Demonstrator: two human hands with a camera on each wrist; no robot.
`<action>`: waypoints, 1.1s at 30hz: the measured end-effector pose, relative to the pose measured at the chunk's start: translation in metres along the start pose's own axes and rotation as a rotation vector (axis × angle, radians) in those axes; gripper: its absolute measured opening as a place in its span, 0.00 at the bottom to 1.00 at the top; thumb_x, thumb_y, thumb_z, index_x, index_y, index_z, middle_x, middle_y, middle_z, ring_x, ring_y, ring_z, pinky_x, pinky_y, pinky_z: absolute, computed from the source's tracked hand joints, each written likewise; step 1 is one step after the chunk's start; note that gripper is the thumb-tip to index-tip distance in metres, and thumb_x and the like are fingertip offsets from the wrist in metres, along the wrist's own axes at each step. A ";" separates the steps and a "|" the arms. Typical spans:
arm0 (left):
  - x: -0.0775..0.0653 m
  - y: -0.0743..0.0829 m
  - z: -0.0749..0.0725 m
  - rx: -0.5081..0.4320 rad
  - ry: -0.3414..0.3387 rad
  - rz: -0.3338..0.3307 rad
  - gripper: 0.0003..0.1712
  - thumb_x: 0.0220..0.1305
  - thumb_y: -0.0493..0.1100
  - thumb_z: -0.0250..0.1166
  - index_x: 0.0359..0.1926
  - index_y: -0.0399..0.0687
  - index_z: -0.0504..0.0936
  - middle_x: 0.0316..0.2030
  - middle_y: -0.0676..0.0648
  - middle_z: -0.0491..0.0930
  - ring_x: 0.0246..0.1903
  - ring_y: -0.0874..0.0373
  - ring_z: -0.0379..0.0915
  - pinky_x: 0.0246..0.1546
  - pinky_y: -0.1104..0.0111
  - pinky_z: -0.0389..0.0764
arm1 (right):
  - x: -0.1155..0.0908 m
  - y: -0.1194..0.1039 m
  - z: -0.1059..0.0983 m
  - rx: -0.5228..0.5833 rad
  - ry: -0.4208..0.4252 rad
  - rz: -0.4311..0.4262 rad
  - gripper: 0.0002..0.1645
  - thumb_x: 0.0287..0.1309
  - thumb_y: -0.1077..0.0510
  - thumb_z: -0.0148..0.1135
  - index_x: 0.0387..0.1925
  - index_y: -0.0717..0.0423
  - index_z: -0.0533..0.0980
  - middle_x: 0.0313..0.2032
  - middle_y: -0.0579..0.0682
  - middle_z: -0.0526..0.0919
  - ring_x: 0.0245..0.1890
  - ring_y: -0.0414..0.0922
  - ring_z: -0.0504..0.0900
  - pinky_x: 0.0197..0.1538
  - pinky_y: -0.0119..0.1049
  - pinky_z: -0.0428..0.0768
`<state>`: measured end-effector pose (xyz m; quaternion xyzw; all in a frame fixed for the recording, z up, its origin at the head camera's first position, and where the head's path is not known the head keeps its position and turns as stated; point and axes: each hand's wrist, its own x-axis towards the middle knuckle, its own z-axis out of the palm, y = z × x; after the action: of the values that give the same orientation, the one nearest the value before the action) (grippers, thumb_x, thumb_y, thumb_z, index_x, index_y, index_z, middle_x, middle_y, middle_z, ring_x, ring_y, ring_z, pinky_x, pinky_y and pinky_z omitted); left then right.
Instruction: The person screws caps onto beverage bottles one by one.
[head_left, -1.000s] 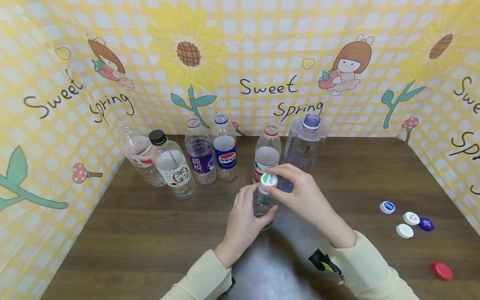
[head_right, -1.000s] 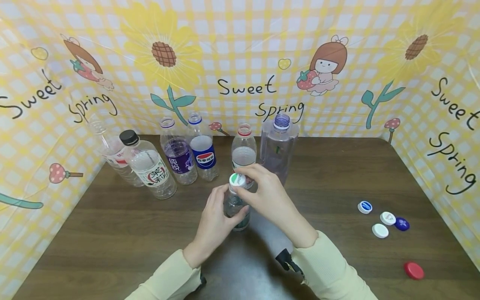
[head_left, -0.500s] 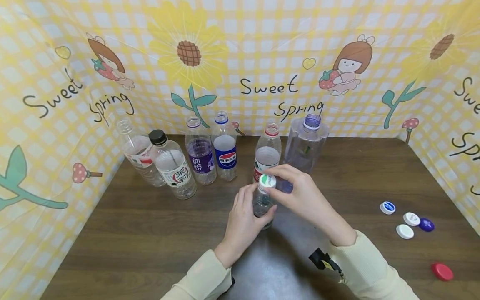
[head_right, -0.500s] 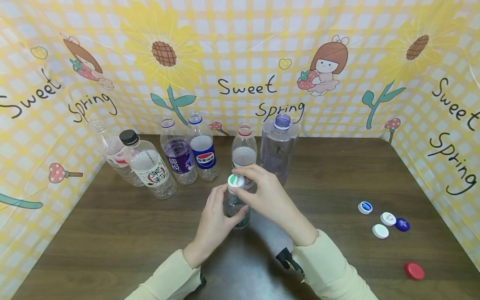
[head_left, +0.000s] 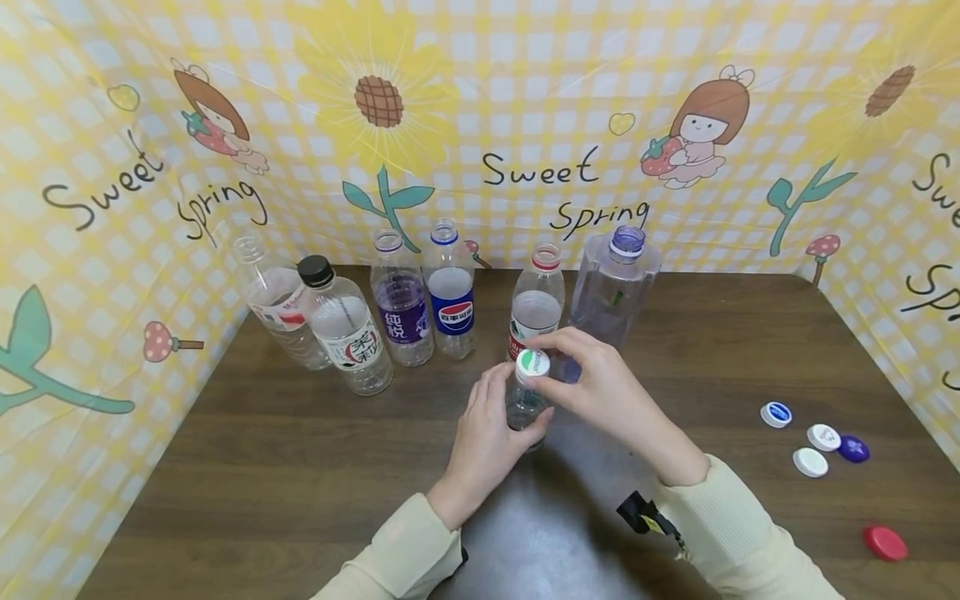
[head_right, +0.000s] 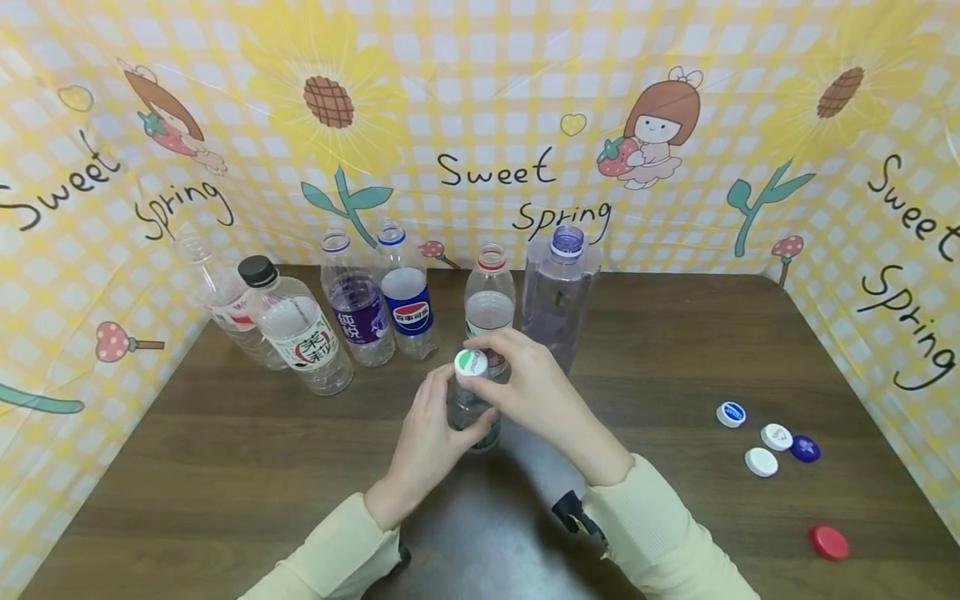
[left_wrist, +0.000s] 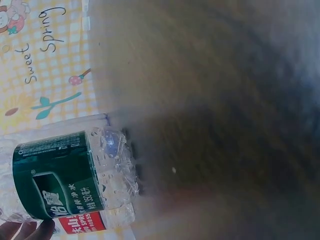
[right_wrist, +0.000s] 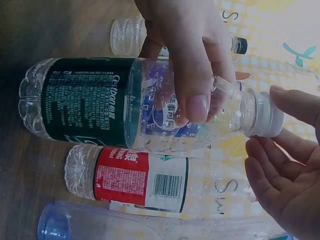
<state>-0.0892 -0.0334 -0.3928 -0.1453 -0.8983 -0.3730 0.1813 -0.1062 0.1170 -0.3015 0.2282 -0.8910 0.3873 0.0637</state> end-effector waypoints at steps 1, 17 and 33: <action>0.000 0.000 0.000 0.001 -0.006 -0.002 0.37 0.53 0.51 0.71 0.59 0.41 0.67 0.52 0.42 0.76 0.51 0.50 0.74 0.47 0.56 0.81 | 0.000 0.000 0.000 -0.001 0.003 0.005 0.23 0.49 0.58 0.72 0.48 0.58 0.79 0.44 0.51 0.83 0.43 0.46 0.81 0.47 0.43 0.81; 0.003 -0.001 -0.006 -0.029 -0.086 -0.054 0.38 0.54 0.52 0.70 0.61 0.41 0.67 0.52 0.41 0.77 0.50 0.49 0.76 0.48 0.55 0.81 | 0.007 0.022 -0.010 0.393 -0.245 0.028 0.30 0.56 0.68 0.61 0.61 0.64 0.68 0.60 0.62 0.74 0.59 0.55 0.75 0.63 0.58 0.69; 0.005 -0.001 -0.006 -0.033 -0.101 -0.067 0.38 0.54 0.52 0.70 0.62 0.42 0.66 0.53 0.42 0.76 0.50 0.49 0.75 0.48 0.56 0.81 | 0.009 0.024 -0.007 0.264 -0.154 0.067 0.23 0.55 0.63 0.66 0.54 0.61 0.76 0.48 0.56 0.81 0.48 0.47 0.78 0.54 0.45 0.77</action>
<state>-0.0924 -0.0375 -0.3873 -0.1366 -0.9044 -0.3858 0.1210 -0.1255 0.1332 -0.3102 0.2337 -0.8417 0.4843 -0.0482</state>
